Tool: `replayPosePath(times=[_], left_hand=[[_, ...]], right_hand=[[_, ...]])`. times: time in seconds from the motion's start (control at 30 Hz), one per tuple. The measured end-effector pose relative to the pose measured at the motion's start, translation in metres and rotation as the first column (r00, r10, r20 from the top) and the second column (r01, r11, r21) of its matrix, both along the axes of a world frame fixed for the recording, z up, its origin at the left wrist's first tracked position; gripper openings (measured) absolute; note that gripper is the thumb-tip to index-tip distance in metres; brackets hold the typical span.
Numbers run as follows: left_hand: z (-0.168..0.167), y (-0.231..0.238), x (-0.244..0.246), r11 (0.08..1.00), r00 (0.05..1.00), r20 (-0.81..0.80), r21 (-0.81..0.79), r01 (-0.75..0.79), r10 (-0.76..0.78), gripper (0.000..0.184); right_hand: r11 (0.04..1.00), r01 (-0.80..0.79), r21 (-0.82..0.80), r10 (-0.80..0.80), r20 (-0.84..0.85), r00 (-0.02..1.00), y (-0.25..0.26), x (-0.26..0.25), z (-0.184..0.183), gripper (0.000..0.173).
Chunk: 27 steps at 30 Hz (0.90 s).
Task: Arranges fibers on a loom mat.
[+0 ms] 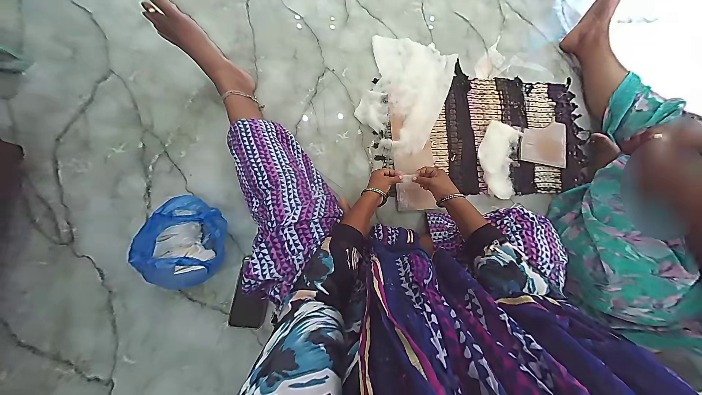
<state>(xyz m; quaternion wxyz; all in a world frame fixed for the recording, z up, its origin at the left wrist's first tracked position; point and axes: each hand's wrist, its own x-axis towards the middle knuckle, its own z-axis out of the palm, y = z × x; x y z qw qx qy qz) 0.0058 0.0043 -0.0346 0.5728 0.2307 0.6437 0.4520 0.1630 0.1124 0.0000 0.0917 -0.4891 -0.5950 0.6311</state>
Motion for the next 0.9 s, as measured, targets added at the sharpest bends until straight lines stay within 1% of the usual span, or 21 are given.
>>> replayPosePath(times=[0.03, 0.1, 0.13, 0.2, 0.23, 0.27, 0.3, 0.37, 0.43, 0.5, 0.63, 0.73, 0.77, 0.83, 0.87, 0.9], left_hand=[[-0.009, -0.004, 0.0, 1.0, 1.0, -0.012, 0.026, 0.002, -0.001, 0.018], [-0.009, -0.005, 0.0, 0.999, 1.0, -0.027, 0.037, -0.006, 0.007, 0.021], [-0.005, -0.002, 0.0, 0.999, 0.999, -0.042, 0.035, -0.013, 0.015, 0.026], [0.006, 0.009, 0.0, 1.0, 0.996, -0.091, -0.013, -0.02, 0.018, 0.045], [0.011, 0.013, 0.0, 0.999, 0.987, -0.162, -0.053, -0.002, -0.007, 0.052], [0.016, 0.014, 0.002, 0.996, 0.966, -0.254, -0.088, 0.027, -0.049, 0.054], [0.021, 0.014, 0.002, 0.989, 0.933, -0.342, -0.126, 0.073, -0.112, 0.053], [0.029, 0.012, 0.002, 0.968, 0.836, -0.491, -0.162, 0.191, -0.247, 0.049], [0.034, 0.012, 0.002, 0.936, 0.737, -0.577, -0.204, 0.287, -0.352, 0.041], [0.033, 0.012, 0.005, 0.913, 0.682, -0.608, -0.254, 0.318, -0.407, 0.035], [0.021, 0.011, 0.015, 0.93, 0.679, -0.635, -0.241, 0.277, -0.367, 0.028], [0.014, 0.015, 0.017, 0.921, 0.672, -0.63, -0.278, 0.273, -0.39, 0.031], [0.013, 0.016, 0.017, 0.919, 0.666, -0.633, -0.283, 0.276, -0.395, 0.031], [0.013, 0.016, 0.017, 0.916, 0.655, -0.641, -0.285, 0.281, -0.4, 0.031], [0.013, 0.016, 0.017, 0.915, 0.652, -0.641, -0.288, 0.284, -0.404, 0.031], [0.013, 0.016, 0.018, 0.914, 0.649, -0.643, -0.289, 0.286, -0.407, 0.032]], right_hand=[[1.0, 0.008, 0.017, -0.008, 0.02, 1.0, 0.002, 0.0, -0.002, 0.002], [0.998, -0.017, 0.058, 0.011, 0.095, 0.995, 0.008, 0.001, -0.001, 0.004], [0.995, -0.054, 0.088, 0.042, 0.137, 0.99, 0.013, 0.002, 0.0, 0.007], [0.968, -0.169, 0.188, 0.123, 0.235, 0.964, 0.022, 0.001, -0.001, 0.013], [0.941, -0.234, 0.244, 0.159, 0.292, 0.943, 0.026, 0.001, -0.003, 0.016], [0.909, -0.298, 0.292, 0.185, 0.357, 0.916, 0.029, 0.001, -0.006, 0.021], [0.871, -0.354, 0.341, 0.196, 0.419, 0.887, 0.03, 0.002, -0.008, 0.027], [0.808, -0.439, 0.394, 0.201, 0.516, 0.833, 0.031, 0.001, -0.009, 0.036], [0.776, -0.453, 0.439, 0.175, 0.54, 0.823, 0.03, 0.002, -0.012, 0.042], [0.772, -0.426, 0.471, 0.131, 0.539, 0.832, 0.026, 0.005, -0.013, 0.046], [0.767, -0.392, 0.509, 0.079, 0.531, 0.843, 0.022, 0.012, -0.014, 0.051], [0.726, -0.416, 0.548, 0.075, 0.539, 0.839, 0.015, 0.012, -0.011, 0.046], [0.703, -0.423, 0.572, 0.079, 0.528, 0.845, 0.011, 0.01, -0.009, 0.044], [0.605, -0.469, 0.644, 0.141, 0.493, 0.859, 0.001, 0.008, -0.011, 0.042], [0.551, -0.515, 0.657, 0.201, 0.495, 0.846, -0.004, 0.006, -0.016, 0.042], [0.506, -0.578, 0.64, 0.268, 0.52, 0.811, -0.008, 0.004, -0.02, 0.045]])
